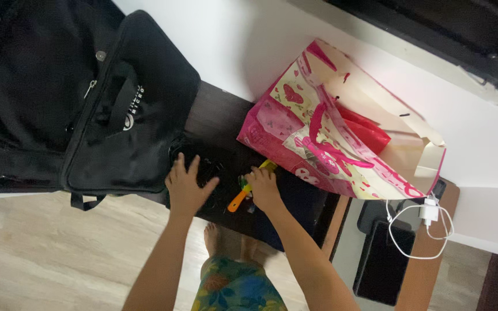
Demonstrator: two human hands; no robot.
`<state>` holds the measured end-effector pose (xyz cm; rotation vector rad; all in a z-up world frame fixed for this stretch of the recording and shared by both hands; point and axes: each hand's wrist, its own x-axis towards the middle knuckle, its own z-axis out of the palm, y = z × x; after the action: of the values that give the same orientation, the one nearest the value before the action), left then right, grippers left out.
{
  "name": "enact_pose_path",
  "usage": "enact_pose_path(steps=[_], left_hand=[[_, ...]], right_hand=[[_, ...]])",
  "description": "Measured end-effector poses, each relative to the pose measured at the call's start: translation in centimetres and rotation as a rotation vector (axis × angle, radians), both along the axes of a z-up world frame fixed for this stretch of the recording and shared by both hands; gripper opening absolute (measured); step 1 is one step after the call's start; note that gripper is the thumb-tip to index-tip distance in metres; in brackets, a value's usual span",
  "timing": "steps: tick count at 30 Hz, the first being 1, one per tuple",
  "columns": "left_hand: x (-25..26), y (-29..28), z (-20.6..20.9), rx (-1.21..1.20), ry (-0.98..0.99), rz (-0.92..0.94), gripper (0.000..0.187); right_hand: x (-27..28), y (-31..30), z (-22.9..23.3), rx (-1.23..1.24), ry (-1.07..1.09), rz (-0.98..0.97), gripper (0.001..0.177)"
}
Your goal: The person organizes items on a side table, places clothing in a laundry basket, and sweeps the floor around a chair and a standing fan before picking up the front grille of the fan.
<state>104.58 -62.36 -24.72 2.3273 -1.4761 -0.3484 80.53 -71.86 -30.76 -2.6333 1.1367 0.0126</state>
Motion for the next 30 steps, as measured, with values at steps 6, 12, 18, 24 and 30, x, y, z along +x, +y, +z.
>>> enact_pose_path(steps=[6, 12, 18, 24, 30], left_hand=[[-6.5, 1.2, 1.1, -0.132, 0.138, -0.181, 0.048], [-10.1, -0.3, 0.7, -0.242, 0.159, -0.351, 0.060], [-7.9, 2.1, 0.4, -0.060, 0.374, -0.056, 0.033], [-4.9, 4.0, 2.0, 0.079, 0.452, 0.154, 0.037], [-6.2, 4.5, 2.8, -0.028, 0.513, 0.230, 0.035]], right_hand=[[-0.1, -1.6, 0.1, -0.106, 0.030, 0.178, 0.027], [-0.9, -1.4, 4.1, -0.035, -0.001, 0.115, 0.028], [-1.8, 0.0, 8.1, -0.194, -0.453, 0.027, 0.029], [-1.5, 2.1, 3.1, 0.027, -0.512, -0.325, 0.079], [2.5, 2.5, 1.1, 0.147, -0.087, -0.415, 0.094]])
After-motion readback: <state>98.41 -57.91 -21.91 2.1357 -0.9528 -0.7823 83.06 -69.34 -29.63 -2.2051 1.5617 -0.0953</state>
